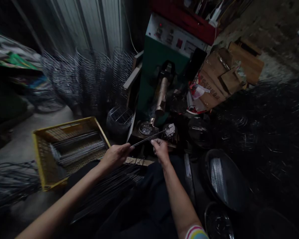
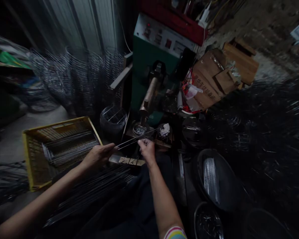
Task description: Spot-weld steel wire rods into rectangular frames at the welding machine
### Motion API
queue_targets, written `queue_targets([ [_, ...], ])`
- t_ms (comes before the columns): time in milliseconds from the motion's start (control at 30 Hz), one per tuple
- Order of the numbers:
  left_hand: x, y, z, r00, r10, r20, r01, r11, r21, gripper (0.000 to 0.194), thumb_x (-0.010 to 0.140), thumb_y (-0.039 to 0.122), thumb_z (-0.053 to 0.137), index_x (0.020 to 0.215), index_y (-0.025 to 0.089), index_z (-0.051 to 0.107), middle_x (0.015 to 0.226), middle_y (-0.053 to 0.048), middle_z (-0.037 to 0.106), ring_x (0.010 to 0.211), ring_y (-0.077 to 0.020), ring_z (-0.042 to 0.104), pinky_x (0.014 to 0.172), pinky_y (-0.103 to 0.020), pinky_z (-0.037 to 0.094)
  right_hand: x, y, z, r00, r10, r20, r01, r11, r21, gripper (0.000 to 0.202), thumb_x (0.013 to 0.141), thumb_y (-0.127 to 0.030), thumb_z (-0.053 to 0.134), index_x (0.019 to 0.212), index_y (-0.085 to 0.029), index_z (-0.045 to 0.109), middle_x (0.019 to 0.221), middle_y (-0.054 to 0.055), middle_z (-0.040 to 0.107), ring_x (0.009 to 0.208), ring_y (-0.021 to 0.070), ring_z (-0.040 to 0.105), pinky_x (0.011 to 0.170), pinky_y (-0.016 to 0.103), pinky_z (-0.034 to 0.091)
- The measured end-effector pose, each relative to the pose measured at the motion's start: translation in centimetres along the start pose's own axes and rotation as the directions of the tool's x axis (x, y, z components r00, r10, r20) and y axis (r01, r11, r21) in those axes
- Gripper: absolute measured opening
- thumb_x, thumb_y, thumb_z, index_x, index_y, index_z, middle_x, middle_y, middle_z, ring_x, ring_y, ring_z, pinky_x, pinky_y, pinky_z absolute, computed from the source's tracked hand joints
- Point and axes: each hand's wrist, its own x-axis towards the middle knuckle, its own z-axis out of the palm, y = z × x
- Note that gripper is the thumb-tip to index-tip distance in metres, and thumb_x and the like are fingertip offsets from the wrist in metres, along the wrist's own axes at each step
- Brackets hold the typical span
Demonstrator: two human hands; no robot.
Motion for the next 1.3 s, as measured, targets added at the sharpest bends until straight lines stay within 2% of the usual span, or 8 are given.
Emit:
queue_targets([
  [100,0.0,-0.6,0.2,1.000,0.002,-0.021,-0.003,1.000,-0.018,0.038,0.092,0.045,0.039,0.064,0.021,0.041,0.050,0.006,0.030,0.046,-0.0098,0.027,0.051,-0.024,0.021,0.5,0.1,1.2,1.000,0.025,0.017,-0.026,0.996,0.090,0.038,0.069,-0.055,0.066,0.071,-0.018,0.055,0.045,-0.010,0.038,0.037,0.0062,0.027,0.036,0.017,0.018],
  [233,0.2,-1.2,0.3,0.999,-0.006,-0.033,0.004,0.999,-0.042,0.037,0.092,0.044,0.039,0.062,0.021,0.040,0.050,0.006,0.030,0.046,-0.0095,0.029,0.051,-0.023,0.023,0.9,-0.1,1.5,0.999,0.051,0.004,-0.051,0.975,0.216,0.038,0.066,-0.051,0.071,0.074,-0.017,0.058,0.045,-0.010,0.037,0.037,0.0055,0.025,0.035,0.017,0.016],
  [333,0.6,-0.9,0.2,0.999,-0.015,-0.036,0.012,0.998,-0.062,0.038,0.092,0.044,0.040,0.062,0.021,0.039,0.051,0.006,0.031,0.046,-0.0096,0.032,0.051,-0.023,0.023,1.1,-0.2,1.6,0.998,0.053,-0.018,-0.047,0.968,0.245,0.038,0.065,-0.051,0.073,0.073,-0.017,0.058,0.045,-0.010,0.036,0.037,0.0050,0.024,0.035,0.016,0.015],
  [500,1.2,-0.4,0.4,0.999,-0.032,-0.030,0.028,0.994,-0.102,0.037,0.091,0.044,0.040,0.062,0.021,0.038,0.051,0.006,0.032,0.046,-0.0101,0.034,0.050,-0.023,0.024,1.6,-0.3,1.6,0.998,0.060,-0.036,-0.049,0.965,0.259,0.040,0.063,-0.051,0.076,0.072,-0.017,0.058,0.044,-0.010,0.036,0.037,0.0048,0.024,0.034,0.016,0.015],
  [733,1.8,-0.9,0.6,1.000,-0.023,-0.019,0.021,0.990,-0.137,0.039,0.093,0.045,0.038,0.062,0.021,0.038,0.052,0.006,0.031,0.047,-0.0095,0.032,0.051,-0.023,0.024,2.3,-0.5,1.3,0.997,0.049,-0.055,-0.031,0.959,0.283,0.039,0.063,-0.047,0.078,0.075,-0.015,0.060,0.047,-0.010,0.038,0.038,0.0042,0.025,0.033,0.015,0.017],
  [1033,2.4,-0.7,0.2,1.000,-0.020,-0.024,0.015,0.981,-0.192,0.039,0.093,0.044,0.038,0.063,0.019,0.042,0.052,0.006,0.031,0.048,-0.0095,0.031,0.050,-0.023,0.023,2.6,-1.4,1.1,0.999,0.018,-0.028,-0.009,0.957,0.291,0.038,0.065,-0.046,0.080,0.074,-0.016,0.059,0.047,-0.010,0.039,0.037,0.0038,0.026,0.033,0.014,0.018],
  [1300,2.8,-0.2,-0.3,0.999,-0.034,-0.005,0.032,0.971,-0.239,0.041,0.093,0.047,0.038,0.063,0.019,0.041,0.054,0.006,0.029,0.051,-0.0100,0.030,0.051,-0.023,0.025,2.8,-2.4,1.1,0.998,0.007,-0.057,0.009,0.963,0.268,0.038,0.062,-0.045,0.080,0.071,-0.016,0.057,0.047,-0.010,0.039,0.037,0.0037,0.026,0.032,0.014,0.018],
])
